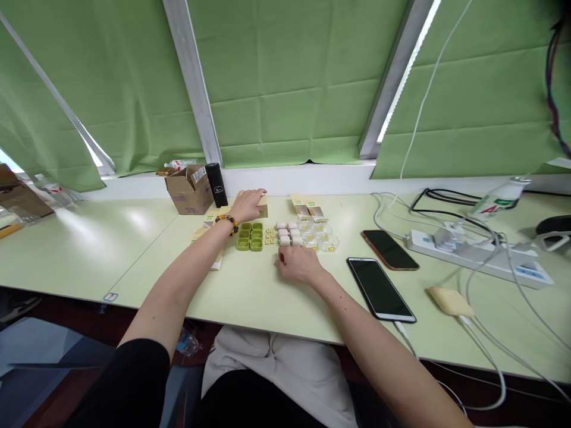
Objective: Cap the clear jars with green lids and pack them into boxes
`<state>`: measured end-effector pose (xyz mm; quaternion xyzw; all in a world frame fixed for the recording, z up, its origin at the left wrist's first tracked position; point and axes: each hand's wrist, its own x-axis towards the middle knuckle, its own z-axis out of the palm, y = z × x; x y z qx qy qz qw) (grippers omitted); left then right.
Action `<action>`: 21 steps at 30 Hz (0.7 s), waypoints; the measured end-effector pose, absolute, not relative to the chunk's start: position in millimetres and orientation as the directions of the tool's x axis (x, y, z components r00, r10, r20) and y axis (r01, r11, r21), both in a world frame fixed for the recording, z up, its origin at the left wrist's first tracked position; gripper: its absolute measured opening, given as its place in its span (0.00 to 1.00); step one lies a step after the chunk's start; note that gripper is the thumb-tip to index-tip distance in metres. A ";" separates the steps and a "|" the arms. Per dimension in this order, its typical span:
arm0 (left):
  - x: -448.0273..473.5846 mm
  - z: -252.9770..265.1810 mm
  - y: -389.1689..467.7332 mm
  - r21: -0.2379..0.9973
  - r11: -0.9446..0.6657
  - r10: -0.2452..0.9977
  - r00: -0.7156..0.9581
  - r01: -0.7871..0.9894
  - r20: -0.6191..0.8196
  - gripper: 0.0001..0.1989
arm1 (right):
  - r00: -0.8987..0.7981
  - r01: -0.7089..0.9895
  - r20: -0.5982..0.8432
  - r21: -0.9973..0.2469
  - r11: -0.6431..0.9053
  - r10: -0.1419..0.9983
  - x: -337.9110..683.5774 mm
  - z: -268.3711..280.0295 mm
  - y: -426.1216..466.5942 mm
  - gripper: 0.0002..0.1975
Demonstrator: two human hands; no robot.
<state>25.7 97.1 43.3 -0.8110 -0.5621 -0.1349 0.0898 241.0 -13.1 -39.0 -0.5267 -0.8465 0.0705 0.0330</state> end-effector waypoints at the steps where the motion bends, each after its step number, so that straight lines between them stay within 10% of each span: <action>1: 25.1 38.9 108.2 -0.024 -0.334 0.894 0.325 0.942 0.307 0.30 | -0.443 0.886 -0.017 -0.157 0.435 0.896 241.0 -39.1 -13.2 0.16; 21: 55.6 -20.7 98.2 -0.135 -0.116 0.956 0.148 0.984 0.253 0.20 | -0.455 0.879 -0.013 -0.166 0.447 0.891 240.2 -39.0 -15.1 0.16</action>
